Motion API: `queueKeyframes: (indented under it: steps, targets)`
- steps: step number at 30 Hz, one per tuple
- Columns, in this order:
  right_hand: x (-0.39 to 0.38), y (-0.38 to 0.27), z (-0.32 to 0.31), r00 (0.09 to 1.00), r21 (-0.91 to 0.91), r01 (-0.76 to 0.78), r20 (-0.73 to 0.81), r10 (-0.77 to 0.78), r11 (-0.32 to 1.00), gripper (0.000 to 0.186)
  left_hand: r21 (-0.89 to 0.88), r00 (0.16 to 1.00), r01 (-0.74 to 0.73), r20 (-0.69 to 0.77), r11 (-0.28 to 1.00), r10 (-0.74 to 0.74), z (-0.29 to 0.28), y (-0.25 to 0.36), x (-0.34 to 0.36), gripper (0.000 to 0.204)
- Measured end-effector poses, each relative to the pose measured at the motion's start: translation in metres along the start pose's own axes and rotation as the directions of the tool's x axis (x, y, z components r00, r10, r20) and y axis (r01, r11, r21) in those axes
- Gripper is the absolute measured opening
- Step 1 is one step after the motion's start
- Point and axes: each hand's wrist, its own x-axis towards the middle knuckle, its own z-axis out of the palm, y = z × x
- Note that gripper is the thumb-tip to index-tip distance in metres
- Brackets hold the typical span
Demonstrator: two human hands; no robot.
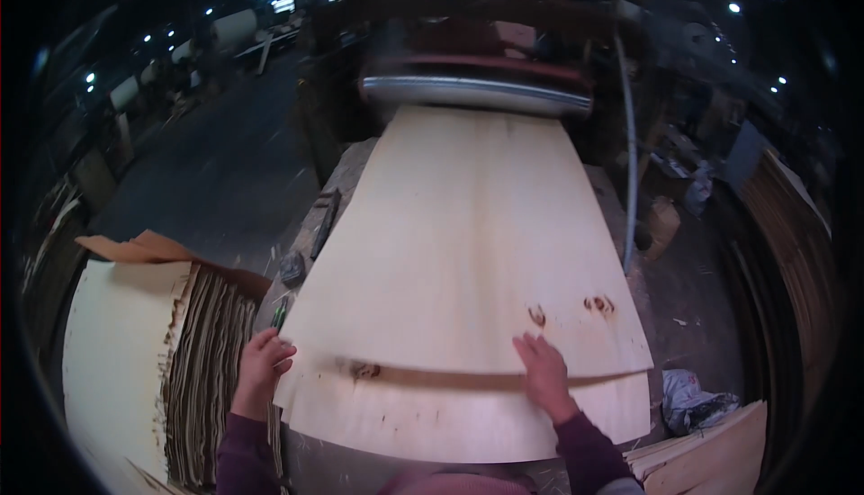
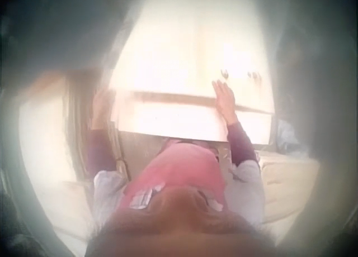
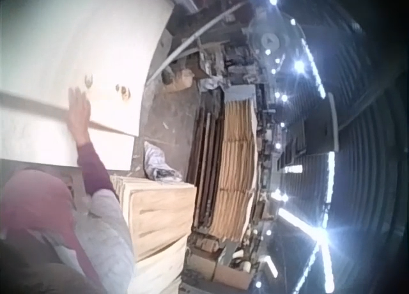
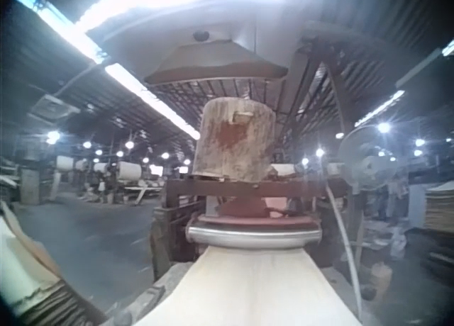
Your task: The person operates a roller machine using a metal lever, then receives, aligns, and stacks wood veneer sheets by hand onto piles as they exit the machine.
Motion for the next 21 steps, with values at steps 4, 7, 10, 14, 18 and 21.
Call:
queueKeyframes:
  steps: [4, 7, 10, 14, 18, 21]
  targets:
    - [0.096, 0.055, 0.062, 0.995, -0.032, 0.073, -0.066, -0.075, 0.997, 0.059, 0.343, 0.972, -0.033, -0.208, 0.939, 0.11, -0.025, -0.081, -0.019, 0.031]
    - [0.162, 0.09, 0.088, 0.988, 0.315, -0.138, -0.023, 0.153, 0.939, 0.054, 0.703, 0.952, -0.05, -0.181, 0.71, 0.246, -0.031, -0.117, -0.035, 0.033]
    - [0.194, 0.094, 0.103, 0.999, -0.131, -0.042, -0.028, 0.039, 0.991, 0.045, 0.733, 0.969, 0.015, -0.178, 0.68, 0.171, -0.019, -0.112, -0.038, 0.04]
    - [0.177, 0.056, 0.118, 0.972, -0.052, -0.123, 0.197, 0.131, 0.991, 0.051, 0.824, 0.976, 0.046, -0.156, 0.564, 0.149, 0.003, -0.086, -0.046, 0.038]
    - [0.069, 0.003, 0.117, 0.997, -0.028, -0.069, 0.035, 0.07, 0.997, 0.047, 0.914, 0.987, -0.078, 0.013, 0.398, 0.162, 0.003, -0.085, -0.053, 0.038]
    - [-0.029, -0.028, 0.088, 0.995, 0.057, -0.018, 0.1, 0.012, 0.998, 0.049, 0.895, 0.953, -0.192, 0.072, 0.404, 0.293, -0.013, -0.093, -0.047, 0.038]
